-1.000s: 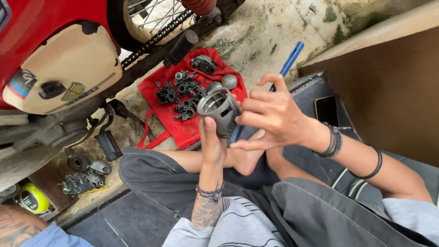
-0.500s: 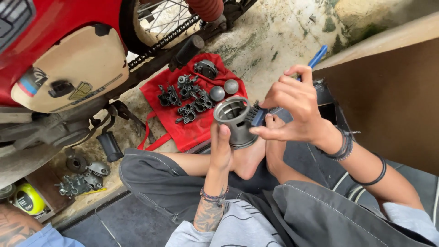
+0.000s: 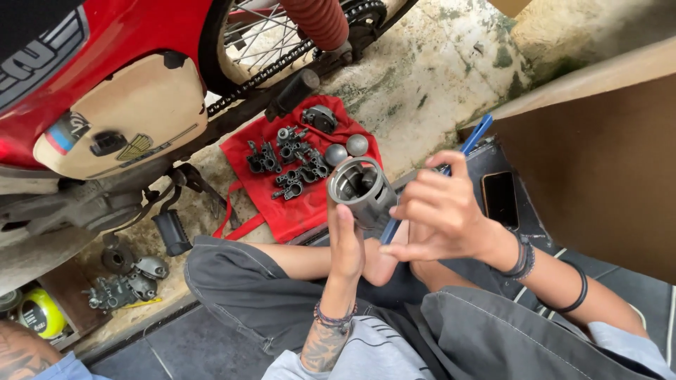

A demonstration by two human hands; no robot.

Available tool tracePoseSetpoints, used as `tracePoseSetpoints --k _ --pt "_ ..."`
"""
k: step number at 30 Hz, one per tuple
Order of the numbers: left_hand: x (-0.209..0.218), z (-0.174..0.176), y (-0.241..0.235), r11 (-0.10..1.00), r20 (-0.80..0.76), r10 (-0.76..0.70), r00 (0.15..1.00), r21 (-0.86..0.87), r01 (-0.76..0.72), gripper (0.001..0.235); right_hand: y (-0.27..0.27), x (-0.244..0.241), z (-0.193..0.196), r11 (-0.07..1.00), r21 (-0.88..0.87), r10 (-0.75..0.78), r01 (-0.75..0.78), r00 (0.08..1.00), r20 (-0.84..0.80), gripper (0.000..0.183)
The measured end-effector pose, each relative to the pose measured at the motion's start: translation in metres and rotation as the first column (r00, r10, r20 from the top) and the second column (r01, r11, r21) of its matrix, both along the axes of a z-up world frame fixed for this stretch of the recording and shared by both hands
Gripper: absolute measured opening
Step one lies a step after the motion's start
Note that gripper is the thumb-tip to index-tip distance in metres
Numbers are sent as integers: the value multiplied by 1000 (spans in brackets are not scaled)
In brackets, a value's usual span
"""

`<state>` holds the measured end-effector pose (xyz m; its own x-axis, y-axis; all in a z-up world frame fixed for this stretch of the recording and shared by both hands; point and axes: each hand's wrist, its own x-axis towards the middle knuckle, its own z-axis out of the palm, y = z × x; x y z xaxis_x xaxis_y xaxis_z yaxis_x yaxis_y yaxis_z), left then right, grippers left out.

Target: Cleaning the ring grooves of a motorcycle piston using a small hand tool

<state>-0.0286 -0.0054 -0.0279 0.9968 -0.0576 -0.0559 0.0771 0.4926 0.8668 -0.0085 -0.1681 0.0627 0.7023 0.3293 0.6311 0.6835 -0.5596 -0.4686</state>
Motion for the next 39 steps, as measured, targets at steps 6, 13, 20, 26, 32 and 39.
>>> tracePoseSetpoints --k 6,13,20,26,32,39 --pt "10 31 -2 1000 94 -16 995 8 15 76 -36 24 -3 996 -51 -78 79 997 17 44" --pt "2 0 7 1000 61 21 998 -2 -21 85 -2 -6 4 999 -38 8 -7 999 36 38" --pt "10 63 -4 999 109 -41 993 5 41 79 -9 -8 9 998 -8 -62 63 996 63 41" --pt "10 38 12 994 92 -37 995 105 28 63 -2 -8 -1 999 -25 -21 22 1000 19 41" --pt "14 65 14 970 104 -187 977 175 167 92 -3 -1 37 995 -23 -95 96 995 42 46" --pt "17 54 19 995 50 -101 994 -5 102 85 7 -10 21 997 -47 56 -60 996 -74 44"
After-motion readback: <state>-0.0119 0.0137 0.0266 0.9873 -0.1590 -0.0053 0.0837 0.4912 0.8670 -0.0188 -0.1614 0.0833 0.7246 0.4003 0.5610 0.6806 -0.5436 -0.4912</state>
